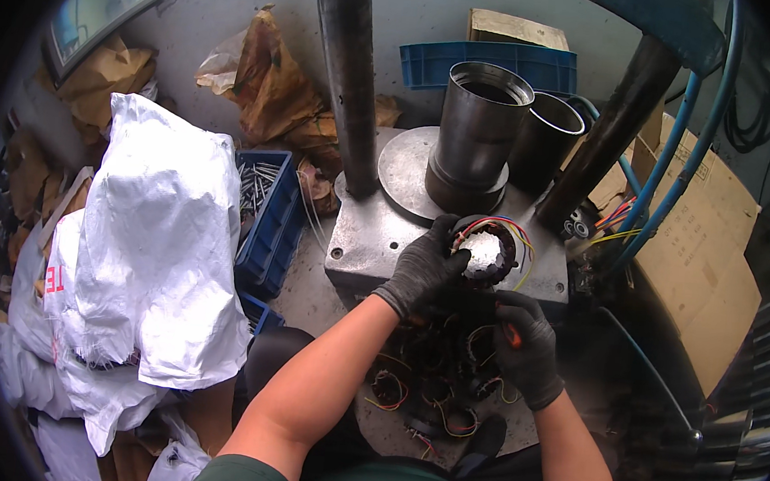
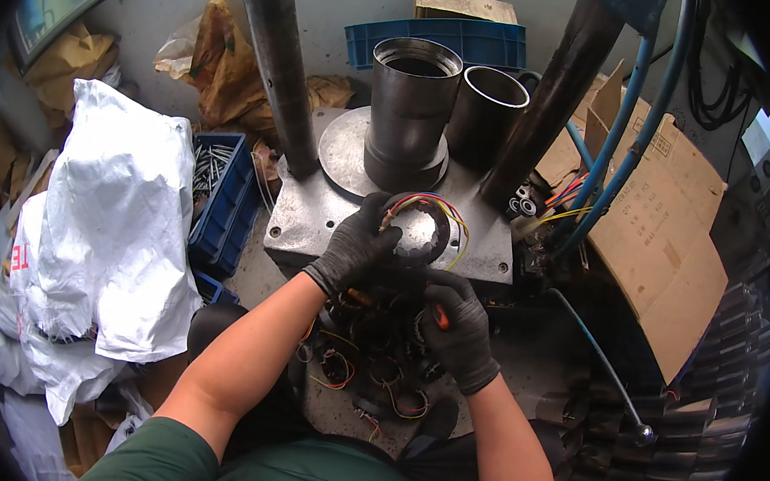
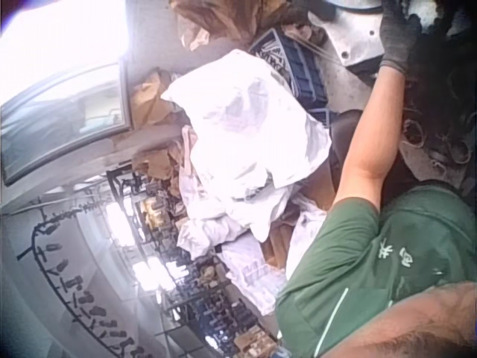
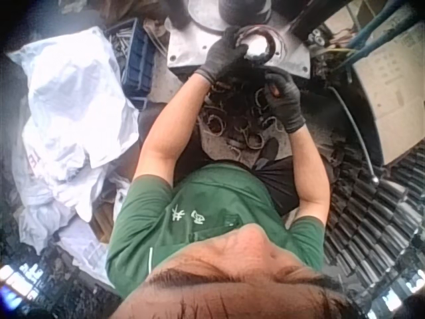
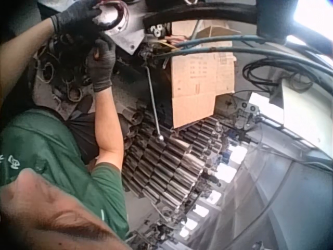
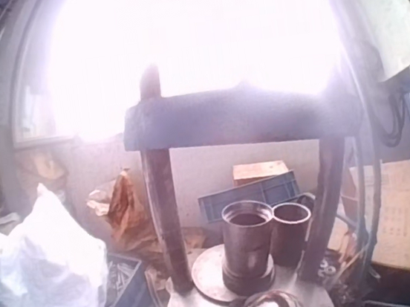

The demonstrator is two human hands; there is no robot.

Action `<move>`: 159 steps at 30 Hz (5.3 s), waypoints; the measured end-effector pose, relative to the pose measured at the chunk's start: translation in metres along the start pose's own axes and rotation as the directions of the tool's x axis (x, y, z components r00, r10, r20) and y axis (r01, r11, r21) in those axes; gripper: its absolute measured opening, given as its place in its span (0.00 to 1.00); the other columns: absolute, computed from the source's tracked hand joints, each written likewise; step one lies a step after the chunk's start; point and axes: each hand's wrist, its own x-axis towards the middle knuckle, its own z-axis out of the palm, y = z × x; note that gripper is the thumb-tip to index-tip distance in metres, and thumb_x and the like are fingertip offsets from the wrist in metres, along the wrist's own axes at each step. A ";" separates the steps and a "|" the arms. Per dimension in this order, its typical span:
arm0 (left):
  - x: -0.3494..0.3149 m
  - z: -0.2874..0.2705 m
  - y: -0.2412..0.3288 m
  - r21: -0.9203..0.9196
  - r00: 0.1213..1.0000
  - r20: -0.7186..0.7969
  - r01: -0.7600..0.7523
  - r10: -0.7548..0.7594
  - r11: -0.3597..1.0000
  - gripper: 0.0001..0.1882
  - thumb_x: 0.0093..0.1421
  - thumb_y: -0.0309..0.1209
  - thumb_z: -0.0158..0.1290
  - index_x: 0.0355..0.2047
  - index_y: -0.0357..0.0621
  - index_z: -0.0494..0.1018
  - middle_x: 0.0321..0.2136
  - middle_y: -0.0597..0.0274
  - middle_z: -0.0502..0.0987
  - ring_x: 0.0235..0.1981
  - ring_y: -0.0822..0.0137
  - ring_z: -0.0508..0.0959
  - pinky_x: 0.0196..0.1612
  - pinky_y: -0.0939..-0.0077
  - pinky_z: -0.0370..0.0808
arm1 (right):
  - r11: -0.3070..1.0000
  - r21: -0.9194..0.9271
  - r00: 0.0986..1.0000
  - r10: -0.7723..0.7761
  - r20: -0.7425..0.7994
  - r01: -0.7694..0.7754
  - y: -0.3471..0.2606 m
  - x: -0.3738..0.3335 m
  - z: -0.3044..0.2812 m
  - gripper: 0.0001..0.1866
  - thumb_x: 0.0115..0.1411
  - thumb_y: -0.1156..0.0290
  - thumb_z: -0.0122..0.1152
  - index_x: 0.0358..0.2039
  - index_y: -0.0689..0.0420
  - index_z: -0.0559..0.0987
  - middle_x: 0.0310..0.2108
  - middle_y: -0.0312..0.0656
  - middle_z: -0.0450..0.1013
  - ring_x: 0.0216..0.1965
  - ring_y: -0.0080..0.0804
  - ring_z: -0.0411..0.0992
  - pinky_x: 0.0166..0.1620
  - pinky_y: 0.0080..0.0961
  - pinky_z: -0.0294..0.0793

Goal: The recorder is assembling an electric motor stator into a metal housing using a press and some protective wrapping.

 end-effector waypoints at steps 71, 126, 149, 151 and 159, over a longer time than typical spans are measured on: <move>-0.030 -0.033 0.017 -0.787 0.934 -0.152 0.084 -0.323 0.612 0.16 0.66 0.38 0.58 0.50 0.50 0.68 0.31 0.63 0.77 0.23 0.75 0.74 0.24 0.79 0.71 | 0.975 -0.214 0.987 0.088 0.136 -0.058 0.055 0.026 -0.003 0.14 0.49 0.79 0.68 0.38 0.55 0.85 0.40 0.44 0.79 0.44 0.46 0.77 0.50 0.38 0.78; 0.008 -0.006 -0.023 0.043 0.991 -0.118 0.070 -0.065 0.997 0.25 0.65 0.37 0.55 0.58 0.39 0.62 0.39 0.31 0.80 0.45 0.31 0.80 0.46 0.41 0.76 | 0.946 0.300 0.989 0.140 -0.044 -0.120 -0.028 0.016 0.009 0.18 0.58 0.88 0.63 0.48 0.60 0.79 0.48 0.45 0.80 0.51 0.29 0.79 0.54 0.27 0.77; 0.006 -0.010 -0.019 0.007 0.991 -0.095 0.097 -0.096 0.995 0.26 0.64 0.38 0.55 0.58 0.42 0.62 0.40 0.31 0.80 0.46 0.31 0.80 0.48 0.43 0.76 | 0.998 0.046 0.999 -0.043 -0.011 0.044 -0.028 0.029 0.034 0.16 0.56 0.85 0.63 0.46 0.61 0.79 0.47 0.51 0.79 0.47 0.45 0.81 0.51 0.34 0.80; 0.007 -0.010 -0.020 0.005 0.992 -0.100 0.079 -0.078 0.997 0.25 0.64 0.38 0.55 0.58 0.42 0.63 0.40 0.31 0.80 0.46 0.31 0.80 0.48 0.43 0.76 | 0.887 0.404 0.972 0.235 0.019 -0.223 -0.016 0.028 0.032 0.19 0.56 0.86 0.63 0.49 0.61 0.80 0.47 0.47 0.80 0.49 0.34 0.80 0.53 0.31 0.78; 0.005 -0.012 -0.008 0.101 0.990 -0.059 0.132 -0.127 0.986 0.25 0.65 0.39 0.54 0.58 0.42 0.63 0.40 0.31 0.80 0.45 0.31 0.80 0.48 0.42 0.76 | 0.791 0.507 0.936 0.334 0.111 -0.342 -0.009 0.037 0.009 0.17 0.58 0.84 0.59 0.48 0.63 0.82 0.46 0.42 0.81 0.46 0.26 0.78 0.52 0.24 0.77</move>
